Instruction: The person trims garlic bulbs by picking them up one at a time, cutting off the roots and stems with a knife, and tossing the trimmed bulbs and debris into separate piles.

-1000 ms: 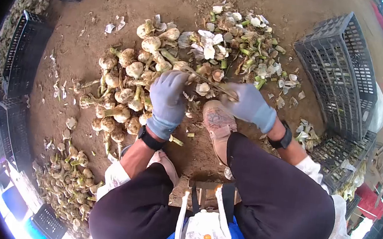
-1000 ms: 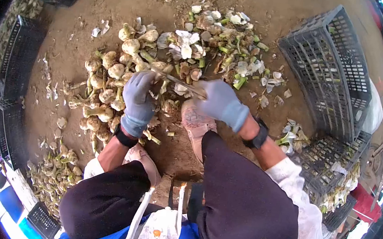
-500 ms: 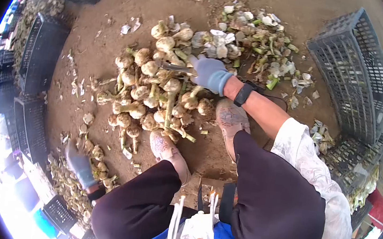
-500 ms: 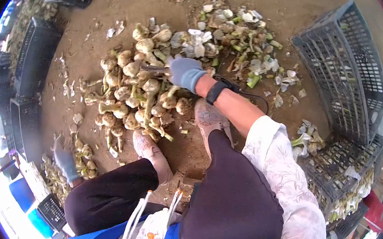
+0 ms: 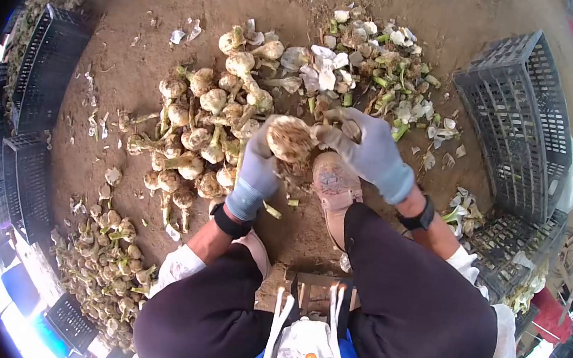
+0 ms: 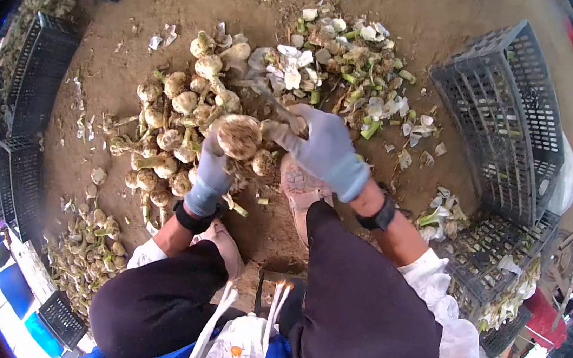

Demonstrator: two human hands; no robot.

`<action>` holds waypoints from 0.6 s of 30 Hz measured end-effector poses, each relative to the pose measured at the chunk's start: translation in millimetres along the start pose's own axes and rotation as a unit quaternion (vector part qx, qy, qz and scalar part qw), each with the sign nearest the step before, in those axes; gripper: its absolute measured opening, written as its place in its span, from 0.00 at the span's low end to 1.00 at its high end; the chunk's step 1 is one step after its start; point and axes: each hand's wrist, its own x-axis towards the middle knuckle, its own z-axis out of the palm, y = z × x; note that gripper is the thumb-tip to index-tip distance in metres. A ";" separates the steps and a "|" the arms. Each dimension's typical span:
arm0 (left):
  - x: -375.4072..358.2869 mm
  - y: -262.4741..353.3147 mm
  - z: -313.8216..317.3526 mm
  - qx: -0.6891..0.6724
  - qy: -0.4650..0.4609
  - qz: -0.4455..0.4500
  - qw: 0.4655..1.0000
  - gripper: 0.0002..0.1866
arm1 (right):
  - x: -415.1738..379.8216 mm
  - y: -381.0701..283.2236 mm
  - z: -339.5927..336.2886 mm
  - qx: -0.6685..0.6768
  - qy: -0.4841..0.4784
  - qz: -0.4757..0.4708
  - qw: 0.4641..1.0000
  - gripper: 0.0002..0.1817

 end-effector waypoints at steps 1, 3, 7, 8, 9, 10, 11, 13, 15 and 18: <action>-1.9 -4.5 -6.3 -0.037 0.006 -0.060 0.997 0.16 | -4.6 4.1 1.0 -0.102 0.080 -0.130 0.983 0.22; -6.7 -8.3 -16.7 -0.074 0.011 -0.120 0.990 0.16 | -14.6 -10.2 2.9 -0.201 0.036 -0.143 0.968 0.19; -11.3 -12.1 -13.3 0.407 -0.054 0.106 0.906 0.20 | -10.2 -14.8 10.5 -0.355 -0.003 -0.166 0.920 0.13; -10.9 -18.8 -13.1 0.408 -0.059 0.106 0.905 0.20 | -10.1 -14.5 10.9 -0.374 -0.020 -0.167 0.912 0.12; -10.5 -25.4 -13.5 0.270 -0.056 0.023 0.961 0.21 | -10.3 -13.5 10.4 -0.380 -0.027 -0.168 0.909 0.19; -10.6 -29.6 -14.0 0.123 -0.048 -0.061 0.989 0.21 | -9.2 -13.0 10.2 -0.380 -0.028 -0.168 0.909 0.19; -12.6 -27.6 -15.5 0.122 -0.045 -0.063 0.990 0.21 | -9.2 -12.6 11.1 -0.390 -0.047 -0.167 0.904 0.19; -13.5 -18.5 -20.0 0.491 -0.136 0.183 0.841 0.19 | -8.2 -13.4 11.9 -0.400 -0.067 -0.166 0.899 0.19; -13.2 -14.9 -12.4 0.324 -0.138 0.081 0.932 0.20 | -8.9 -16.4 10.6 -0.418 -0.100 -0.149 0.890 0.21; -18.0 -26.7 -19.8 0.143 -0.149 -0.015 0.978 0.21 | -4.8 -1.0 10.8 -0.384 -0.063 -0.238 0.890 0.10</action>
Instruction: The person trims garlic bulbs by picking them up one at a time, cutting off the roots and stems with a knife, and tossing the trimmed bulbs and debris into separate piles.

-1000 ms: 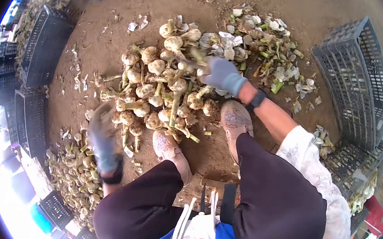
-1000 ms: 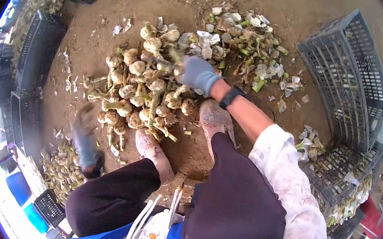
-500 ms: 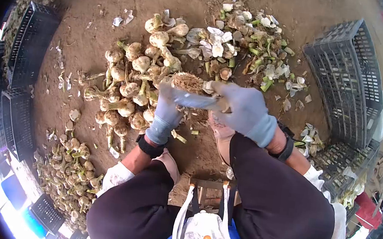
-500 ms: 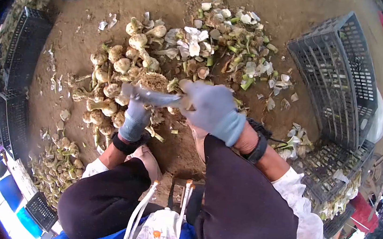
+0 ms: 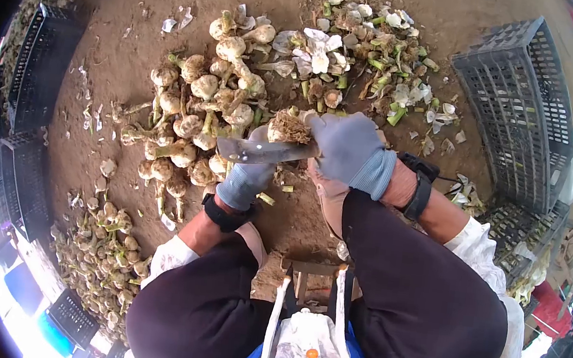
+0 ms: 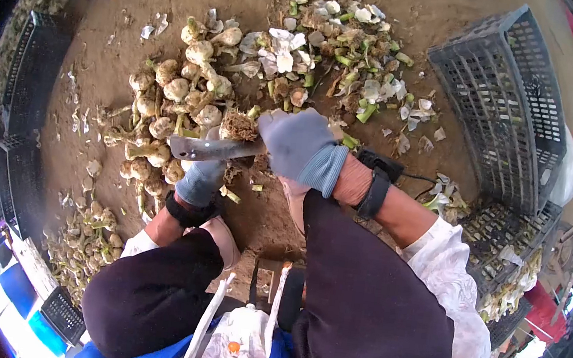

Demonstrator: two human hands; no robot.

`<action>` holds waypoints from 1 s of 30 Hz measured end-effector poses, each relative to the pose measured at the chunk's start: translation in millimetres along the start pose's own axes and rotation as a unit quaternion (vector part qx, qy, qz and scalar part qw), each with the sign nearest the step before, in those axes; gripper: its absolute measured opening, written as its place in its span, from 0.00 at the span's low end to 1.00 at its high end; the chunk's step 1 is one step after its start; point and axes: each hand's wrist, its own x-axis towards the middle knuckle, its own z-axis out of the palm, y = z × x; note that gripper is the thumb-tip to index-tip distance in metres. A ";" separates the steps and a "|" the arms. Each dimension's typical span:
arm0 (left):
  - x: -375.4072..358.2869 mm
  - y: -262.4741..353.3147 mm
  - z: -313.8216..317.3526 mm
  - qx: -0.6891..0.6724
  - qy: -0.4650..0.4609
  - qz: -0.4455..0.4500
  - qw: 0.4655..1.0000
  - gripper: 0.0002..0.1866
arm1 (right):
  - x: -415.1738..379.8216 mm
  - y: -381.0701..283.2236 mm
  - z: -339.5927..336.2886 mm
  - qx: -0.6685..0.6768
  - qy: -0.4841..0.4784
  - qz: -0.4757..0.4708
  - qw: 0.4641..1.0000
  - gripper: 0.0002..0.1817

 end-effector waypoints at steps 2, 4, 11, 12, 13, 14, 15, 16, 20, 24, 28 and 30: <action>-2.1 -2.1 -2.7 0.001 -0.020 0.009 1.000 0.22 | 0.0 4.6 6.0 0.003 0.013 0.004 1.000 0.11; 2.3 5.8 -2.7 0.260 0.043 0.167 0.950 0.15 | 0.3 13.5 9.6 0.002 0.027 0.009 1.000 0.11; 2.9 2.9 6.5 0.068 0.024 -0.055 0.996 0.19 | -22.4 33.4 32.4 0.080 0.053 0.030 0.995 0.27; 2.5 12.8 8.5 -0.281 0.081 -0.192 0.937 0.18 | -30.8 59.6 47.8 0.022 -0.010 0.100 0.995 0.23; -3.0 43.7 7.1 -0.078 0.054 0.011 0.995 0.14 | -46.9 89.4 56.7 -0.036 -0.074 0.174 0.981 0.20; 0.6 70.2 -0.7 0.047 0.036 0.064 0.996 0.15 | -62.8 101.8 36.8 -0.036 -0.120 0.291 0.948 0.19; 1.5 63.7 -9.3 0.082 0.034 0.010 0.996 0.21 | -69.0 105.5 17.5 -0.034 -0.164 0.402 0.900 0.18; 6.6 50.1 -17.1 0.116 0.029 -0.036 0.992 0.28 | -69.8 96.3 10.7 -0.040 -0.158 0.406 0.899 0.18; 31.8 39.5 6.7 0.423 0.068 0.114 0.897 0.13 | -25.1 20.1 -12.7 0.381 0.013 0.172 0.908 0.20; 40.9 60.4 -2.0 0.584 0.177 0.204 0.765 0.15 | -4.0 7.3 28.6 0.568 0.062 0.253 0.781 0.19; 23.7 42.4 6.2 -0.046 0.244 0.071 0.966 0.13 | -0.4 0.7 20.2 0.726 0.093 0.321 0.601 0.17; 15.9 11.6 22.1 0.145 0.227 0.137 0.953 0.15 | -3.1 -5.9 35.0 0.636 0.019 0.312 0.705 0.20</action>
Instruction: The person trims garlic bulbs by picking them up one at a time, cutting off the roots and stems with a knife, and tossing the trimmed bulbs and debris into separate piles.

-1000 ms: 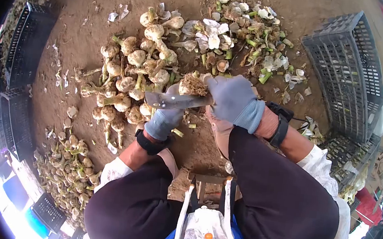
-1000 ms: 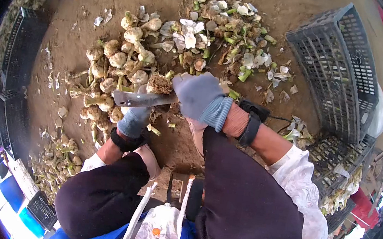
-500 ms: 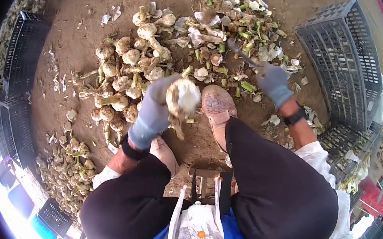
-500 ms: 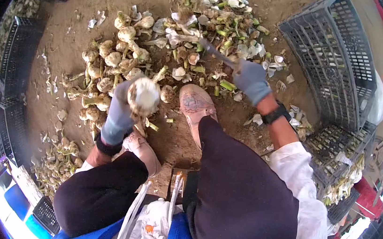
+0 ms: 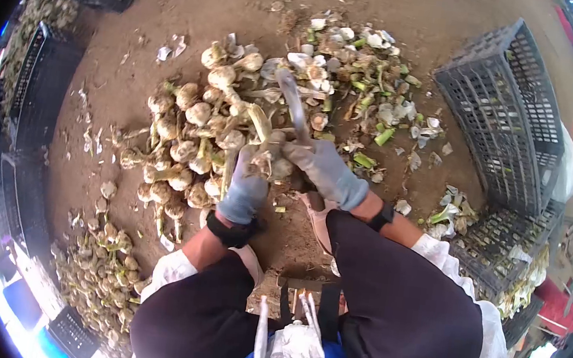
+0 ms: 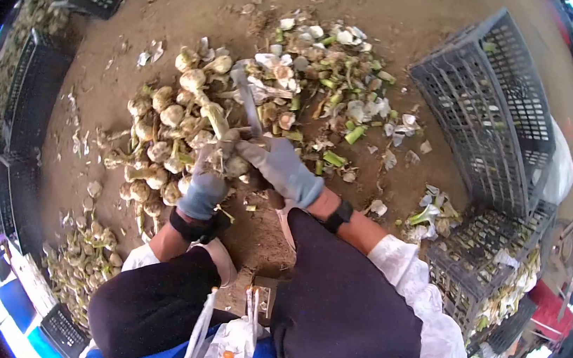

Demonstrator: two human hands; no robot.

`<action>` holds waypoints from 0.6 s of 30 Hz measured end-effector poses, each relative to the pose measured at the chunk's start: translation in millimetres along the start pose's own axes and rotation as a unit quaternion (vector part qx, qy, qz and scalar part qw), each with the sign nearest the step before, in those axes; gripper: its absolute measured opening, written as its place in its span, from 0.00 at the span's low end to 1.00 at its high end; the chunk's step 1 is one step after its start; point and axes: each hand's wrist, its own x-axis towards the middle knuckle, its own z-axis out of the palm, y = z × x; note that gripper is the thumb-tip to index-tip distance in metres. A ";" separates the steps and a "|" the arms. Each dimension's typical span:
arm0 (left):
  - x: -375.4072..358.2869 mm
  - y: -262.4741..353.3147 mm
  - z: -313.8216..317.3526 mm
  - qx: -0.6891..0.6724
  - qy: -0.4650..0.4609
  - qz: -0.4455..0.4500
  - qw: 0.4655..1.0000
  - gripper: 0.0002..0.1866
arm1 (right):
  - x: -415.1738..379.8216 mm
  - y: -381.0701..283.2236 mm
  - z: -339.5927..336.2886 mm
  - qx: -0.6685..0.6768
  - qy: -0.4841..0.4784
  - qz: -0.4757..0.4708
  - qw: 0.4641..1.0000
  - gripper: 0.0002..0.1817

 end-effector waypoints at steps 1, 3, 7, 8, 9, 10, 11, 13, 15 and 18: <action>2.7 -6.0 -3.8 -0.184 -0.043 -0.158 0.969 0.14 | 4.6 3.9 -16.1 -0.223 -0.008 -0.074 0.972 0.26; 8.6 -16.0 -12.9 -0.361 -0.078 -0.307 0.877 0.15 | -1.6 6.6 -30.8 -0.298 0.075 -0.117 0.945 0.23; 11.6 -3.4 -20.5 0.022 -0.128 -0.249 0.960 0.14 | -19.7 -47.0 -17.8 -0.466 0.049 -0.220 0.856 0.12; 14.3 5.5 -20.7 0.233 -0.156 -0.155 0.947 0.14 | -17.6 -44.6 -20.7 -0.466 0.050 -0.219 0.856 0.12; 21.1 18.0 -22.3 0.182 -0.096 -0.076 0.976 0.11 | -11.5 -39.2 -28.4 -0.474 0.043 -0.198 0.857 0.12; 26.8 22.7 -27.5 0.111 -0.034 -0.039 0.992 0.11 | -2.6 -33.4 -38.4 -0.484 0.033 -0.182 0.856 0.12; 29.4 18.2 -36.2 0.122 0.019 0.021 0.992 0.11 | 3.9 -18.7 -57.2 -0.588 0.030 -0.072 0.805 0.11; 26.2 10.6 -70.8 0.200 0.089 0.090 0.972 0.10 | 10.3 -1.4 -97.4 -0.637 -0.020 0.115 0.762 0.12; 9.0 6.7 -120.2 0.201 0.180 0.017 0.963 0.09 | 9.5 -25.6 -88.6 -0.561 0.034 0.087 0.823 0.14; -57.2 -5.2 -233.2 0.350 0.234 -0.123 0.899 0.14 | 42.3 -35.8 -67.8 -0.457 0.110 -0.077 0.879 0.15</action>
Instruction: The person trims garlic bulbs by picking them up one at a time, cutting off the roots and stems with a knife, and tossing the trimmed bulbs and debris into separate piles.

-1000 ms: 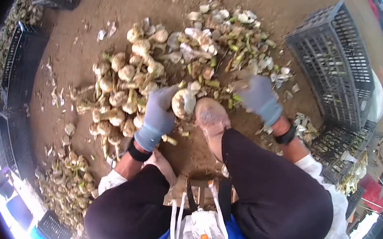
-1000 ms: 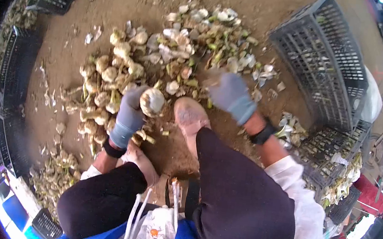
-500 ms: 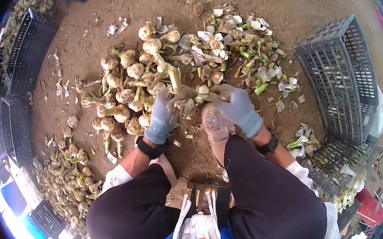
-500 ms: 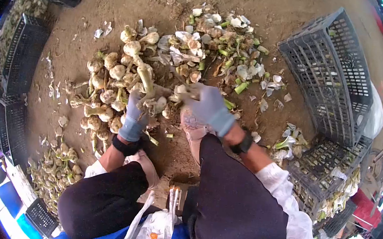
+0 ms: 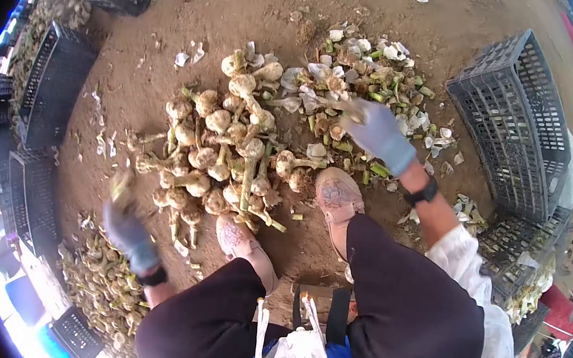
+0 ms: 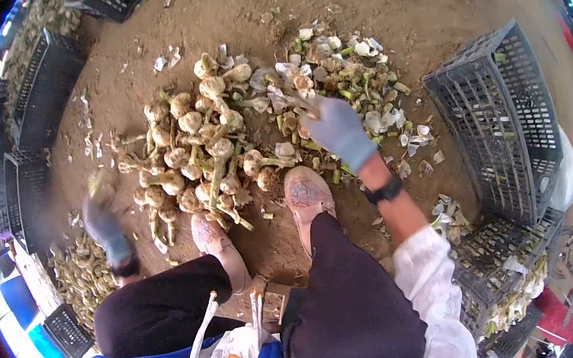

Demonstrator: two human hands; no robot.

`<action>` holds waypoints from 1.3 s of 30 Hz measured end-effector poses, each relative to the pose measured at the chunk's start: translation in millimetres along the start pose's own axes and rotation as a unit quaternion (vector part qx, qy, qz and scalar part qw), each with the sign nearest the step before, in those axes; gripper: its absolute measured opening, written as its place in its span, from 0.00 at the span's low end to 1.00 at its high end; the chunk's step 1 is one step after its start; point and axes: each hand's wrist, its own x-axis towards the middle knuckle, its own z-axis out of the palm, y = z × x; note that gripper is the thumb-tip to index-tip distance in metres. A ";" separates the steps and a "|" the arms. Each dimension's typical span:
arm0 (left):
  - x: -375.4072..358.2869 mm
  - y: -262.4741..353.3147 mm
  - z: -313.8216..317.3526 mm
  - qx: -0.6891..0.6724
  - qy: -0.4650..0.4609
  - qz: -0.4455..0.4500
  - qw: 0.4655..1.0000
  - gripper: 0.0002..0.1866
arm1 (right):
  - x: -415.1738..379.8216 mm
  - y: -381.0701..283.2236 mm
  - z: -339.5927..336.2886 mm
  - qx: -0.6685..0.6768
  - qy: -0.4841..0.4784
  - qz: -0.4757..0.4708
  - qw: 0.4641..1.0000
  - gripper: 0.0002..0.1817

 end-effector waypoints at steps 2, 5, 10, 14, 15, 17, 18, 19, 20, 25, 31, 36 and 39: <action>-12.6 -31.9 -82.0 0.190 -0.077 -0.259 0.944 0.18 | 42.4 -30.5 15.9 -0.004 0.063 -0.076 0.995 0.15; -26.1 -82.6 -137.8 0.606 -0.104 -0.208 0.761 0.18 | 108.6 -55.3 53.9 -0.009 0.112 -0.174 0.978 0.16; -1.3 81.1 -44.6 -0.126 -0.112 -0.129 0.977 0.18 | 135.1 -55.7 83.2 -0.015 0.063 -0.128 0.990 0.18; 2.7 116.7 68.0 -0.322 -0.225 -0.062 0.918 0.21 | 83.9 -33.8 49.9 0.196 -0.016 -0.054 0.979 0.14; 7.5 132.2 87.3 -0.242 -0.212 0.082 0.943 0.25 | 58.0 -42.8 29.3 0.331 -0.086 0.001 0.940 0.13; 11.6 157.9 121.8 -0.129 -0.194 0.273 0.933 0.32 | 8.4 -61.8 14.5 0.471 -0.051 0.011 0.881 0.12; 8.6 165.5 135.5 -0.101 -0.196 0.320 0.922 0.35 | -1.6 -63.7 20.5 0.571 -0.116 0.061 0.811 0.14; 3.7 169.6 143.7 -0.178 -0.215 0.288 0.916 0.36 | -13.9 -69.4 27.9 0.554 -0.112 0.105 0.818 0.14; -0.4 166.8 149.0 -0.268 -0.279 0.186 0.903 0.32 | -22.2 -80.1 28.6 0.538 -0.109 0.148 0.823 0.15; -24.7 163.2 140.0 -0.467 -0.343 -0.065 0.812 0.22 | -32.0 -57.9 34.7 0.118 0.071 -0.114 0.984 0.14; -39.3 139.3 152.3 -0.224 -0.353 0.048 0.907 0.27 | -55.1 -72.7 13.9 -0.160 0.028 -0.238 0.958 0.13; -53.7 135.0 160.5 -0.152 -0.208 0.156 0.953 0.28 | -52.5 -69.9 22.1 -0.190 0.002 -0.237 0.953 0.12; -44.5 167.1 132.5 -0.314 -0.337 -0.056 0.886 0.21 | -48.7 -65.0 26.5 -0.182 -0.007 -0.254 0.950 0.12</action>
